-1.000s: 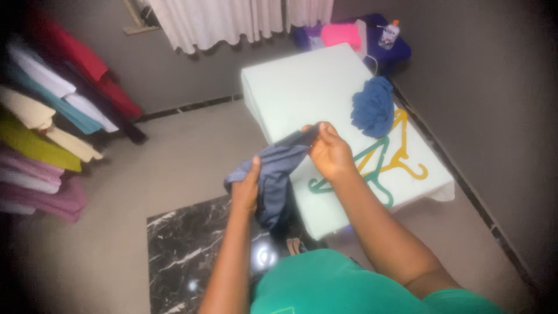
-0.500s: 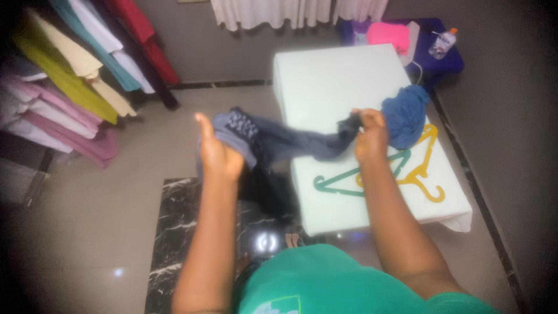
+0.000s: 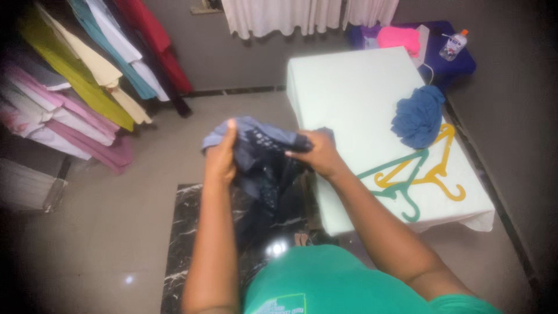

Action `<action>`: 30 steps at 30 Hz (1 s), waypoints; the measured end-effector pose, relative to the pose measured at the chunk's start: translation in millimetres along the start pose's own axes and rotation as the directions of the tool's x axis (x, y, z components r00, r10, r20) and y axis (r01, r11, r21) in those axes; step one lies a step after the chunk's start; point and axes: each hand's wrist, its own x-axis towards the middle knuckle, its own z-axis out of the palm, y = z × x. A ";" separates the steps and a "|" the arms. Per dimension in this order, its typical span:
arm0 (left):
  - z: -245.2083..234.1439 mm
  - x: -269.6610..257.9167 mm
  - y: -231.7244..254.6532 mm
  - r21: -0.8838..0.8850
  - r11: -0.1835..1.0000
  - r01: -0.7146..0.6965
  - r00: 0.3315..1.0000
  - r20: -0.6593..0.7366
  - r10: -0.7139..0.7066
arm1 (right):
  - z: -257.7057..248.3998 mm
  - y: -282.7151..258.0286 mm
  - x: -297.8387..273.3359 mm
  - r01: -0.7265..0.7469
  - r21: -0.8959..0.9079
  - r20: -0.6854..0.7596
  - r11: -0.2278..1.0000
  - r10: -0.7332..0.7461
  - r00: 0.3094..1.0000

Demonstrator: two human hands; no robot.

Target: The person hangs several pieces of clothing on a clothes rack. They pick up a white t-shirt, a patterned shirt, and a blue shirt from a table, place each on a hanger, and hang them on a rack.

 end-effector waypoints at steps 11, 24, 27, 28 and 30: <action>-90.1 79.3 -43.2 -0.646 0.762 0.034 0.998 -0.011 -0.054 | 90.2 6.8 -29.8 0.324 -0.004 0.604 0.946 -0.256 0.755; -86.2 35.0 74.4 -0.353 0.902 0.249 0.759 0.649 0.045 | 137.0 48.3 34.6 -0.043 0.002 -0.332 0.999 0.041 0.942; -94.8 34.8 87.7 -0.296 0.938 0.179 0.769 0.636 0.054 | 146.4 93.3 56.3 0.301 -0.487 -0.378 0.820 -0.509 0.774; -99.4 37.6 93.9 -0.276 0.951 0.138 0.780 0.622 0.067 | 147.0 111.0 66.2 0.157 -0.389 -0.391 0.908 -0.317 0.864; -111.7 48.7 109.9 -0.032 0.999 -0.028 0.796 0.604 0.042 | 139.6 144.9 81.9 -0.167 -0.199 -0.337 0.966 0.093 0.937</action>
